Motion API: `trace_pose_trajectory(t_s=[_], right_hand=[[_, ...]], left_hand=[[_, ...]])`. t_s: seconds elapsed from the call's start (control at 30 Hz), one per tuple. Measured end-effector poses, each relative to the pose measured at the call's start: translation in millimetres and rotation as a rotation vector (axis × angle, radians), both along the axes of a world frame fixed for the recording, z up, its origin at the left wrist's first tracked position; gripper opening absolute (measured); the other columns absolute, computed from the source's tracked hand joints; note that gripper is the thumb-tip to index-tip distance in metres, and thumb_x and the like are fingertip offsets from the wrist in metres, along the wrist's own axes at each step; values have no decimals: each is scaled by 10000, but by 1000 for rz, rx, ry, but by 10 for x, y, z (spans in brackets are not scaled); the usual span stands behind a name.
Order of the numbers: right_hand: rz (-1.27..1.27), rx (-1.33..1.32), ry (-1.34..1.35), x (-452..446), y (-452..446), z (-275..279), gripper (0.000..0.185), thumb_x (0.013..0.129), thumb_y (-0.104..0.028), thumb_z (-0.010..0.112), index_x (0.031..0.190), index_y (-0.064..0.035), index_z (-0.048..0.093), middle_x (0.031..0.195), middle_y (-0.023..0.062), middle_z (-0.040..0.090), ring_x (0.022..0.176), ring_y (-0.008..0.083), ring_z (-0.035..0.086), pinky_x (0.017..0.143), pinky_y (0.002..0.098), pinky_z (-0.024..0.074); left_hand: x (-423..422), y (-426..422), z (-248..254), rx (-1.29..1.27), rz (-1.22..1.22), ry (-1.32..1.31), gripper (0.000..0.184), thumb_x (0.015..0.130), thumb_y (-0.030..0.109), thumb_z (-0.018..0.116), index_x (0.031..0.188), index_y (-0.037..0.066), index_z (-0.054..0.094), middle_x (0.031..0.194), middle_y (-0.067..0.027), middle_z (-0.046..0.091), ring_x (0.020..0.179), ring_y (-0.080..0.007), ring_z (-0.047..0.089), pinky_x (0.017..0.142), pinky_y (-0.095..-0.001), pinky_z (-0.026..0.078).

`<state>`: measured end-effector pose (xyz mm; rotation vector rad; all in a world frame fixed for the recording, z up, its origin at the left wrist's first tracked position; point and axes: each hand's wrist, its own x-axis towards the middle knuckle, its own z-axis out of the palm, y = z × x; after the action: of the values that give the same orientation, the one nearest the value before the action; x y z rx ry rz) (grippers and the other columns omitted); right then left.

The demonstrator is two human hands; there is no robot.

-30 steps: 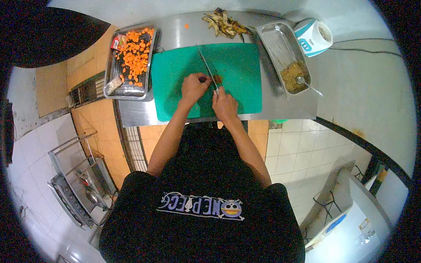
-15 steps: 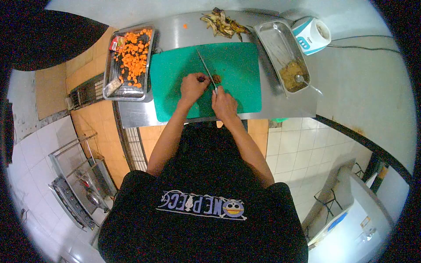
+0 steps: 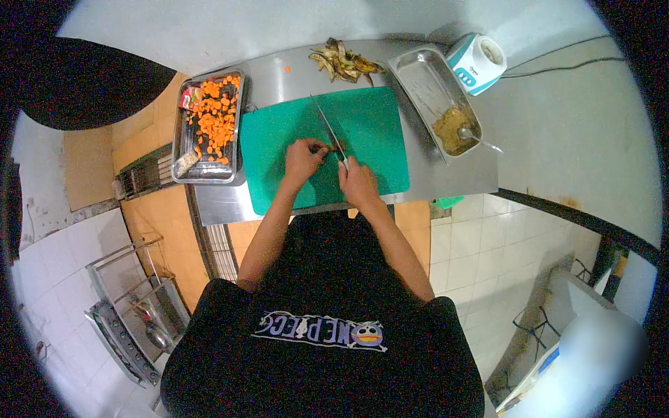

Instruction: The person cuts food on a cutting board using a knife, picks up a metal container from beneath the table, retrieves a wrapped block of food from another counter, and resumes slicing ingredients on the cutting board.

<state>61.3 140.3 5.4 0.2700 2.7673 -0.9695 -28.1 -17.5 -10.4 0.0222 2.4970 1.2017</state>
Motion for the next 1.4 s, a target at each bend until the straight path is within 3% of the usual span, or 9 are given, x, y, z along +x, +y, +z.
trace_pose_trajectory(t_s=[0.07,0.17,0.4,0.7,1.0,1.3,1.4], right_hand=[[1,55,-17,65,8,9,355,1037,-361,510,1028,-11,570,794,297,674,753,505,662,692,622,517],[-4,58,-82,78,-33,112,353,1041,-363,504,1034,-17,574,799,282,686,757,495,675,694,619,525],[45,173,-73,68,-93,66,367,1047,-388,479,1055,-39,591,813,254,707,737,462,698,652,595,543],[81,171,-47,27,-18,137,381,1049,-370,485,992,-11,602,782,266,689,752,482,677,678,597,520],[23,148,-131,118,-57,201,401,1054,-402,459,1057,-24,592,820,261,706,770,472,698,692,606,537],[25,188,-7,135,-74,16,372,1049,-366,489,1000,-14,600,738,251,677,705,481,667,641,577,523],[50,228,-57,151,-54,29,361,1042,-366,503,994,-22,601,751,250,682,711,479,670,649,584,524]], left_hand=[[28,26,-41,-51,-7,32,179,868,218,743,970,80,794,814,-119,765,713,-250,749,715,-378,579],[26,30,111,-7,15,-24,173,834,219,773,934,79,793,864,-138,766,794,-314,743,737,-424,582],[45,23,98,-39,27,52,168,830,214,775,924,76,794,858,-144,762,783,-321,740,730,-416,583],[-5,7,-12,1,4,25,149,821,192,785,915,77,795,835,-130,763,760,-285,745,716,-403,582],[30,31,93,91,48,-34,185,828,216,784,910,50,791,766,-129,752,658,-244,732,677,-391,576],[11,27,52,-13,-7,113,157,833,176,766,905,40,794,743,-127,747,620,-237,723,655,-363,576],[40,32,136,91,34,11,153,834,160,756,903,27,790,724,-131,742,607,-224,718,640,-357,575]])
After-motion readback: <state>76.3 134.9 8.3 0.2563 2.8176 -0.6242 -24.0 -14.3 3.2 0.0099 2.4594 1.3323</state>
